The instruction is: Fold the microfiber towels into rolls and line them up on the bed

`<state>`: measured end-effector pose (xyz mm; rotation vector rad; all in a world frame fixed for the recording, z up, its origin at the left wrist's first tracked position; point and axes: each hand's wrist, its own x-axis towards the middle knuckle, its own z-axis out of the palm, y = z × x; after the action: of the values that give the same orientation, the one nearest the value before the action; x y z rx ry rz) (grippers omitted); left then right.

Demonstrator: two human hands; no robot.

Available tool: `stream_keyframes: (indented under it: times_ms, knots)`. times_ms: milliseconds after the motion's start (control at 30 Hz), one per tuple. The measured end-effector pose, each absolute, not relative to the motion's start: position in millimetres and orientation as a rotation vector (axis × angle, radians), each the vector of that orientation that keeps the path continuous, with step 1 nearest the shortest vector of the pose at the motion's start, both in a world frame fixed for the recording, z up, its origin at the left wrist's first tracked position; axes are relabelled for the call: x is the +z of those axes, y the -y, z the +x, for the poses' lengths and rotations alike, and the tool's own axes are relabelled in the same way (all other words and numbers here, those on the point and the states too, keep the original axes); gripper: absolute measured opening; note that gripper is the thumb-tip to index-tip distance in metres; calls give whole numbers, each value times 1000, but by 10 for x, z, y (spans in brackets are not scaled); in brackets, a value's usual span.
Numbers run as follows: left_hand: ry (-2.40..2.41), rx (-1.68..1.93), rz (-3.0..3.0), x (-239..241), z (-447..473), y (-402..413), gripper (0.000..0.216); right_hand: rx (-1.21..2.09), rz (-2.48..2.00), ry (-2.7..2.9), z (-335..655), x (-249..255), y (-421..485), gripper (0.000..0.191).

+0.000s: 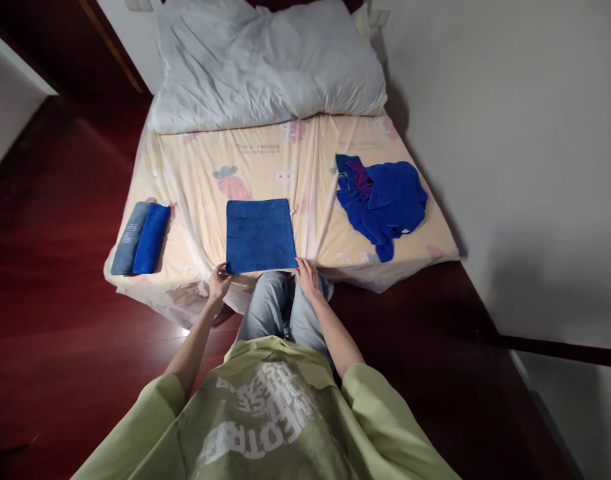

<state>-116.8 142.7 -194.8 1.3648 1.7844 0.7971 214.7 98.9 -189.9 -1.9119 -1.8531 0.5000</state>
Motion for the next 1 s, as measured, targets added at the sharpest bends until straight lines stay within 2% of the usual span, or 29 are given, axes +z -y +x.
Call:
stream_keyframes:
  times_ms: [367, 700, 1000]
  knots:
    - [-1753, 826, 1603, -2039, -1271, -1587, 48, 552, -1842, 1764, 2219, -1936, -1076, 39]
    - [-1654, 804, 1801, -2232, -1464, -1977, 34, 603, -1705, 1604, 2267, -2238, -1451, 52]
    - [-1547, 957, 1838, -2397, -1567, -2074, 25, 666, -1589, 1488, 2288, -2493, -1678, 38]
